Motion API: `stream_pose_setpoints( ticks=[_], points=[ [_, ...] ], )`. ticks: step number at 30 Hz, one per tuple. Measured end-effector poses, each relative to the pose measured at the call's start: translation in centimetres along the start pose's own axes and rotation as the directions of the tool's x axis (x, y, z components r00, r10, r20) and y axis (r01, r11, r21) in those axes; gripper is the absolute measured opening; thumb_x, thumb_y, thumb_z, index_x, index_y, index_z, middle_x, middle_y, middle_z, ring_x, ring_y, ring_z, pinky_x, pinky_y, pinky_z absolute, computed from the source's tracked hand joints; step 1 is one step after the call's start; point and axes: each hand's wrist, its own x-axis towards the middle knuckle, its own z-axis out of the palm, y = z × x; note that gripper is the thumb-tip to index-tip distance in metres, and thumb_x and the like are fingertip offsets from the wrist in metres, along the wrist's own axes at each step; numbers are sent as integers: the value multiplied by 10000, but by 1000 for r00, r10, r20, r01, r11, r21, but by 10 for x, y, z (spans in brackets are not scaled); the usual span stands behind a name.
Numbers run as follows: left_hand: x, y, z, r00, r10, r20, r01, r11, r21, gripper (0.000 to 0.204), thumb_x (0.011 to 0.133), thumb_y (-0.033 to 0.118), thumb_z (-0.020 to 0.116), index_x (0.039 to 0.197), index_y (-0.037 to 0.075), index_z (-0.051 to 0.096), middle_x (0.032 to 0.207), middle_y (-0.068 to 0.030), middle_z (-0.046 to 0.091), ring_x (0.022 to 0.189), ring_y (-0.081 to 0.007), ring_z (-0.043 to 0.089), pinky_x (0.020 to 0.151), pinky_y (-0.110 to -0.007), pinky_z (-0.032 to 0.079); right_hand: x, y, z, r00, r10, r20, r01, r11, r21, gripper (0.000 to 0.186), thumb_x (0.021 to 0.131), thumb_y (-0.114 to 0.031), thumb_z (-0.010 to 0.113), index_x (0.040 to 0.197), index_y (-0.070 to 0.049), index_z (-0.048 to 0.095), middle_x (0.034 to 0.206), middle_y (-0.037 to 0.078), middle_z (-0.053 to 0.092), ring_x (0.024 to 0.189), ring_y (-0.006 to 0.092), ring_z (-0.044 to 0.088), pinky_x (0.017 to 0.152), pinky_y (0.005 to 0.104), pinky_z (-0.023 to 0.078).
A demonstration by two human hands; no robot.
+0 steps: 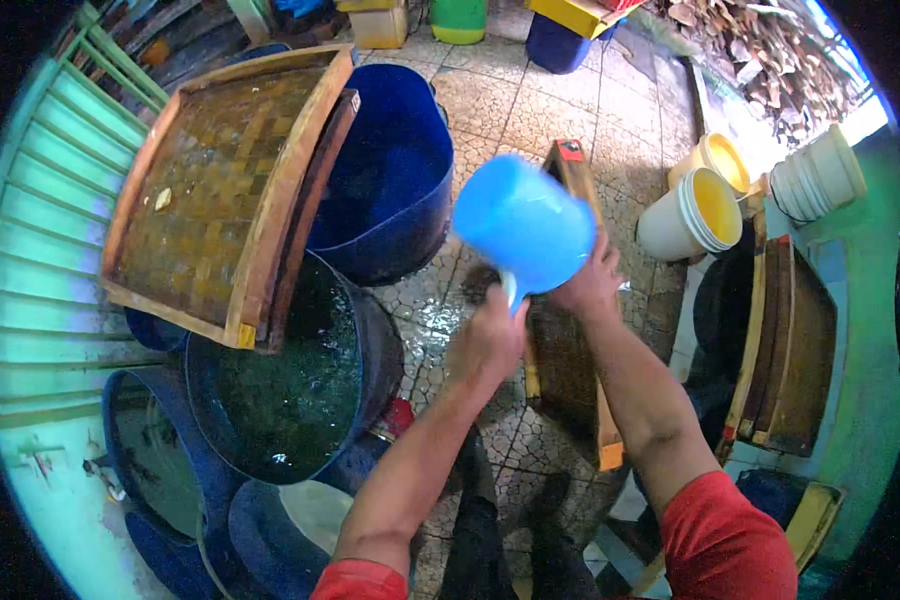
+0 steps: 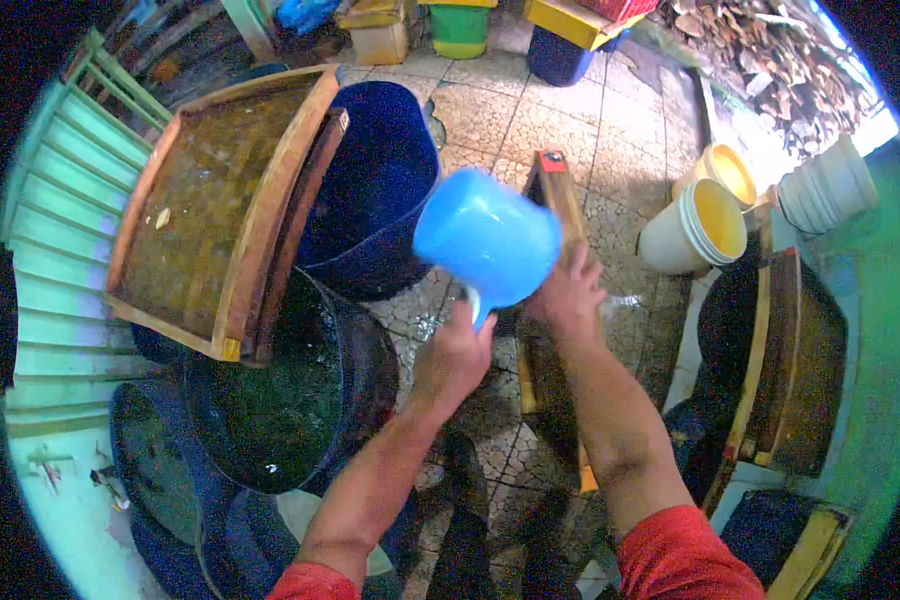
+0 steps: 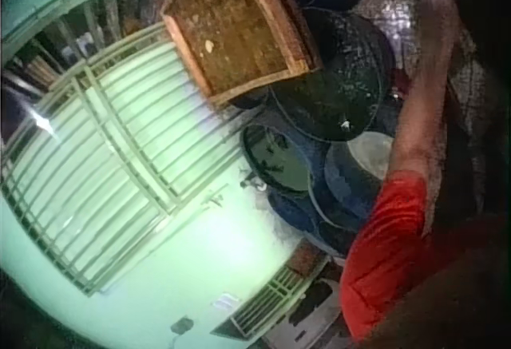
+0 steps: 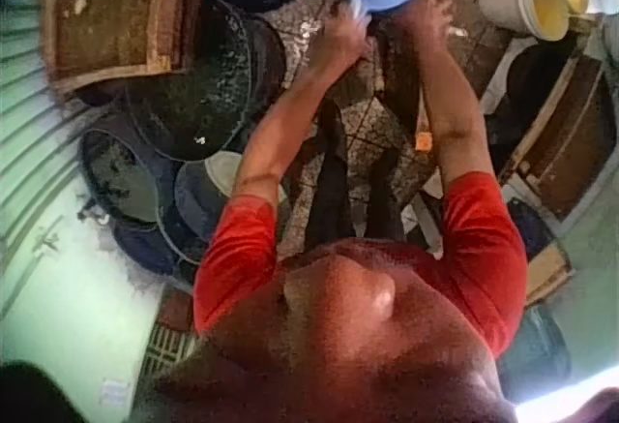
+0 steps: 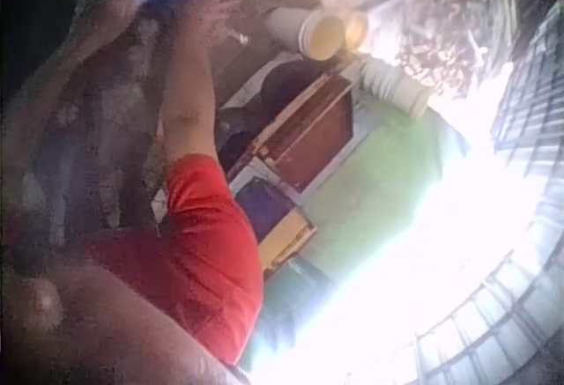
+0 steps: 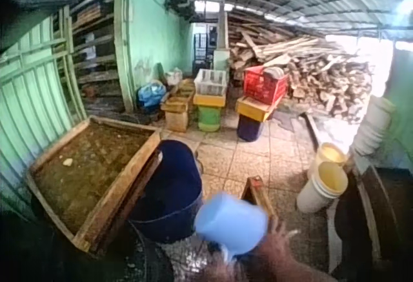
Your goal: The person pours water from a blue scoop over wooden trays containing food blocks, moves the trays between stacks, and kemudian uses a long-handled net to stir and remove food from a large steaming vat.
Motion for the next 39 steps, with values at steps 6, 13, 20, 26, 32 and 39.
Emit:
stream_pose_setpoints(
  ticks=[6, 13, 20, 26, 32, 39],
  points=[
    [37, -12, -48, 995, -34, -98, 52, 980, 190, 440, 907, 413, 459, 1154, 49, 439, 1023, -253, 584, 851, -441, 603, 755, -534, 481, 8, 27, 3, 980, -82, -179, 112, 980, 164, 877, 734, -239, 690, 1455, -192, 193, 1420, 204, 289, 1241, 399, 357, 996, 490, 360],
    [-121, -134, -66, 881, -399, -252, 432, 897, 91, 424, 883, 463, 485, 1054, 75, 470, 867, -247, 635, 763, -460, 609, 660, -563, 474, -8, 43, 5, 985, 160, 62, -169, 844, 510, 930, 649, -86, 763, 1409, -89, 227, 1115, 189, 558, 995, 381, 564, 841, 451, 471],
    [-203, -242, -70, 670, -611, -421, 709, 694, 122, 775, 797, 360, 639, 1355, -15, 253, 1177, -293, 486, 1072, -458, 494, 883, -523, 409, -77, 30, -12, 974, 185, 130, -226, 777, 588, 696, 694, -151, 733, 1270, -65, 351, 1117, 213, 563, 1062, 379, 550, 886, 455, 455],
    [-206, -180, -8, 847, -445, -291, 440, 894, -88, 750, 793, 310, 680, 1395, 75, 300, 1371, -207, 372, 1253, -347, 383, 1027, -426, 326, -59, 48, 19, 951, 161, 266, -290, 765, 575, 672, 671, -170, 701, 1245, -78, 362, 1088, 195, 563, 1039, 364, 563, 875, 439, 457],
    [-242, -121, 214, 535, -527, 661, 695, -171, -698, 797, 772, 463, 681, 1339, 19, 340, 1108, -165, 529, 967, -338, 520, 948, -459, 389, -20, 134, -12, 963, 139, 231, -258, 723, 640, 687, 655, -198, 714, 1227, -67, 358, 954, 195, 581, 947, 350, 585, 785, 449, 469],
    [-178, 99, 249, 252, -700, 668, 581, -443, -683, 885, 702, 670, 616, 1258, 7, 431, 1283, -224, 441, 1031, -322, 507, 816, -531, 433, -47, 318, -140, 925, -63, 374, -343, 280, 897, 723, 674, -84, 681, 1279, -30, 288, 995, 165, 504, 873, 245, 543, 760, 390, 455]
  ],
)
